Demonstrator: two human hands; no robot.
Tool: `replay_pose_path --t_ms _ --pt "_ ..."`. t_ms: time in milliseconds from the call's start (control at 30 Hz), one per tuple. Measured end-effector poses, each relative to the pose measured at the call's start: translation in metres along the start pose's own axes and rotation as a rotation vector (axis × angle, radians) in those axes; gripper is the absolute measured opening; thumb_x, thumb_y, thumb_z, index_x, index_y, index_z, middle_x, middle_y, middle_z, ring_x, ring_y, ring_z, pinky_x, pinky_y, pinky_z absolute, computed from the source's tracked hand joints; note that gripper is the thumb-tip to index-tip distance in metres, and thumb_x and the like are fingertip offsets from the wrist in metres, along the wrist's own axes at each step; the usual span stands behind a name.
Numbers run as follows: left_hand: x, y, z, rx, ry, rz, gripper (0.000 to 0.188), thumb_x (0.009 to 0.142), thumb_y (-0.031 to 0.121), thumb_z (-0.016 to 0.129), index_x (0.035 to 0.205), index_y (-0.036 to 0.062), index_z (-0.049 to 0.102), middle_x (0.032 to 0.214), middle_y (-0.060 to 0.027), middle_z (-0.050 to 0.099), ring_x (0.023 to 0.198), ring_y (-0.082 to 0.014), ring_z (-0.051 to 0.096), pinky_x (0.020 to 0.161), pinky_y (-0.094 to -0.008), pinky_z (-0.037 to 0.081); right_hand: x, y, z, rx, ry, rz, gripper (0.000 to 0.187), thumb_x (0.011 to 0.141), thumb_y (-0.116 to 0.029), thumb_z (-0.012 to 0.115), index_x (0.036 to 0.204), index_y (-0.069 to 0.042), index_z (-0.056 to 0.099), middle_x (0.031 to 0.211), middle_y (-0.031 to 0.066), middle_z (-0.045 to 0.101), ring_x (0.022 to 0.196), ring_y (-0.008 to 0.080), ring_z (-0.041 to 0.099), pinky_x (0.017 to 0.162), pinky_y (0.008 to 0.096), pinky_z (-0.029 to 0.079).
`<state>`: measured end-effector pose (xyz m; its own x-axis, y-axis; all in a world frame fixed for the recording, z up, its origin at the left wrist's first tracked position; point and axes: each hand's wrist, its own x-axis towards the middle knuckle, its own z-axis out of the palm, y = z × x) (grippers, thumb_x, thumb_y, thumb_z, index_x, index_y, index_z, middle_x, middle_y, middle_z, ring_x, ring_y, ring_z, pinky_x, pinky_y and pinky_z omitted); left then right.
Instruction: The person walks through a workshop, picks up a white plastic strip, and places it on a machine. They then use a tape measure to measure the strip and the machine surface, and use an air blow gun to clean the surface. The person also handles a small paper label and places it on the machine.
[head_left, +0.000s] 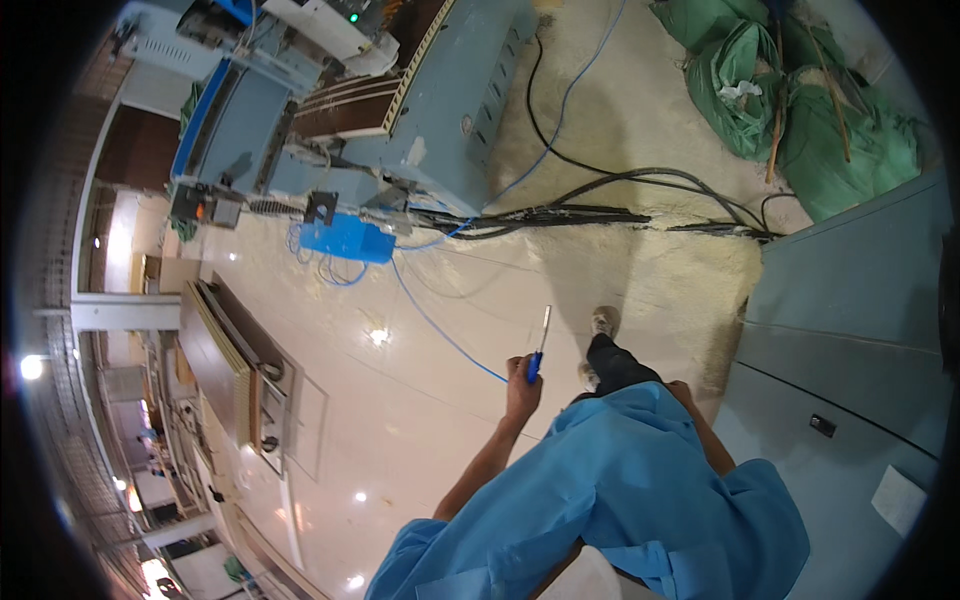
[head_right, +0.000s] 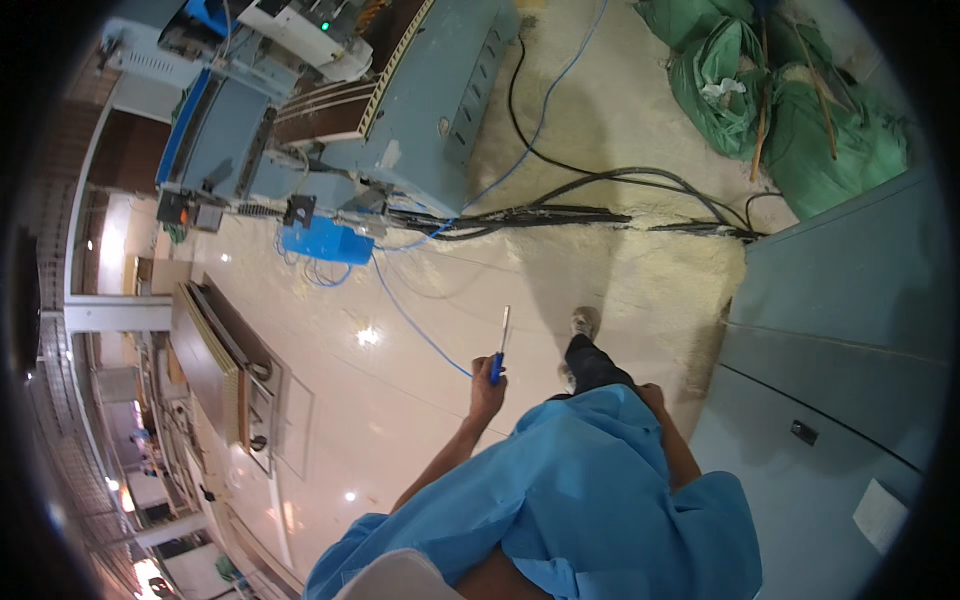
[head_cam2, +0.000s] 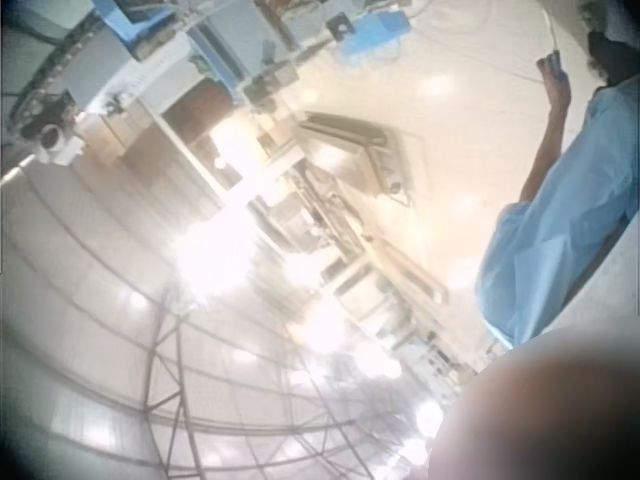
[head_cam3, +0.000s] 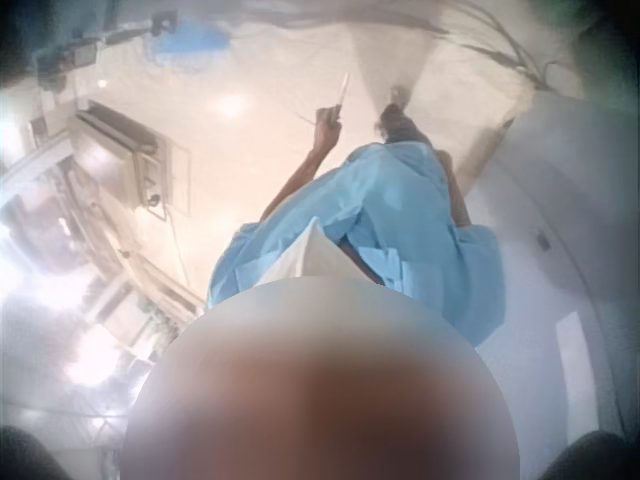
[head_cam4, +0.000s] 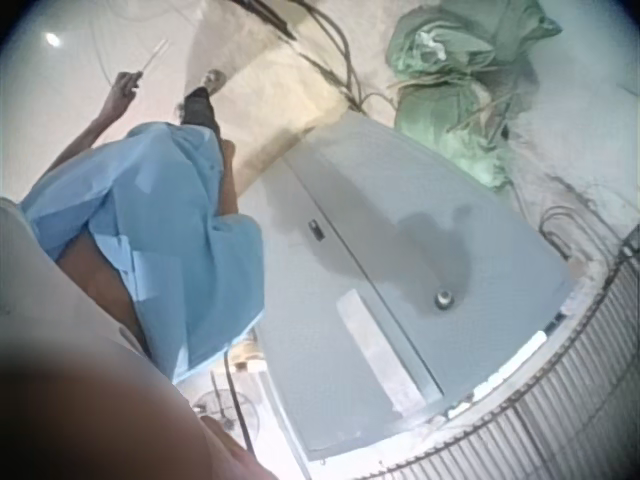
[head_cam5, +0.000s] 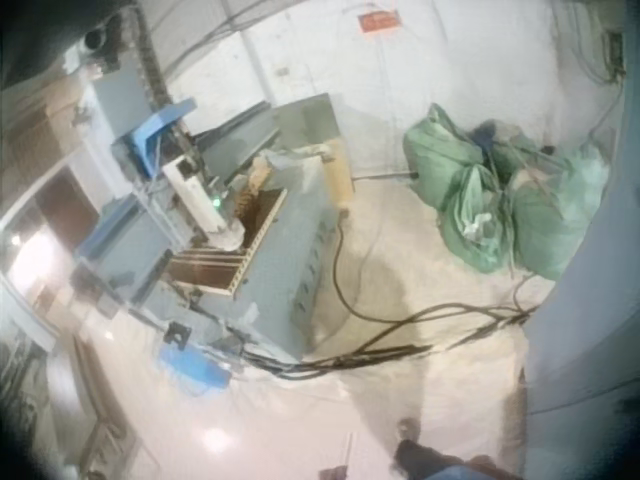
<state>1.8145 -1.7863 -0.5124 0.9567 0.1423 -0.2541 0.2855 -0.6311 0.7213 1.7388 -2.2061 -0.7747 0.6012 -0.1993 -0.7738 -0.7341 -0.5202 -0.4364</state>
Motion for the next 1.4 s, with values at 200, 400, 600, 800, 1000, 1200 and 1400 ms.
replay_pose_path --t_ms 200,400,600,800,1000,1200,1400 --pt "-0.064 -0.012 0.013 0.079 0.001 -0.161 0.057 0.087 0.007 0.063 0.142 0.0073 0.052 0.119 -0.0244 0.063 0.104 -0.0434 0.066 0.088 -0.0515 0.054 -0.028 -0.027 -0.056 0.799 -0.265 0.270 0.023 0.094 -0.015 0.065 0.110 0.002 0.063 0.074 0.0146 0.064 0.057 0.0234 0.063 0.048 0.0367 0.050" --pt "-0.070 -0.017 0.009 0.072 -0.065 -0.125 0.054 0.088 0.009 0.065 0.141 0.0070 0.052 0.118 -0.0254 0.065 0.104 -0.0437 0.068 0.090 -0.0516 0.054 -0.037 -0.067 -0.094 0.721 0.038 0.081 0.025 0.094 -0.014 0.063 0.110 0.005 0.059 0.080 0.0128 0.062 0.059 0.0207 0.062 0.050 0.0337 0.051" --pt "-0.034 -0.022 -0.004 0.186 -0.091 -0.166 0.055 0.088 0.011 0.068 0.142 0.0086 0.053 0.124 -0.0259 0.062 0.110 -0.0456 0.066 0.093 -0.0522 0.054 -0.027 -0.083 -0.072 0.794 0.009 0.205 0.018 0.091 -0.012 0.062 0.102 0.002 0.057 0.075 0.0109 0.056 0.054 0.0186 0.056 0.045 0.0323 0.046" --pt "-0.043 -0.024 -0.014 0.207 -0.001 -0.249 0.059 0.086 0.015 0.071 0.142 0.0054 0.054 0.123 -0.0261 0.064 0.112 -0.0446 0.065 0.094 -0.0504 0.053 -0.029 -0.045 -0.032 0.838 -0.215 0.299 0.016 0.089 -0.011 0.063 0.100 -0.001 0.058 0.069 0.0101 0.053 0.048 0.0188 0.050 0.042 0.0327 0.041" --pt "-0.071 -0.037 -0.018 0.205 0.025 -0.360 0.057 0.086 0.017 0.068 0.140 0.0085 0.055 0.125 -0.0256 0.063 0.113 -0.0471 0.064 0.098 -0.0539 0.052 -0.034 -0.079 -0.039 0.583 -0.158 0.203 0.019 0.090 -0.015 0.064 0.102 0.000 0.059 0.072 0.0113 0.060 0.051 0.0203 0.057 0.047 0.0349 0.050" --pt "-0.096 -0.063 -0.007 0.189 0.027 -0.422 0.057 0.085 0.017 0.067 0.140 0.0060 0.055 0.124 -0.0278 0.062 0.111 -0.0483 0.065 0.097 -0.0547 0.052 -0.033 -0.136 -0.079 0.560 -0.121 0.038 0.027 0.092 -0.024 0.067 0.107 -0.001 0.063 0.085 0.0137 0.069 0.067 0.0224 0.069 0.063 0.0361 0.059" --pt "-0.106 -0.091 0.007 0.178 0.026 -0.479 0.060 0.083 0.021 0.070 0.139 0.0062 0.056 0.121 -0.0264 0.063 0.112 -0.0453 0.064 0.098 -0.0531 0.051 -0.031 -0.150 -0.092 0.534 -0.092 -0.010 0.029 0.093 -0.024 0.067 0.109 -0.001 0.063 0.084 0.0131 0.069 0.066 0.0218 0.068 0.063 0.0360 0.060"
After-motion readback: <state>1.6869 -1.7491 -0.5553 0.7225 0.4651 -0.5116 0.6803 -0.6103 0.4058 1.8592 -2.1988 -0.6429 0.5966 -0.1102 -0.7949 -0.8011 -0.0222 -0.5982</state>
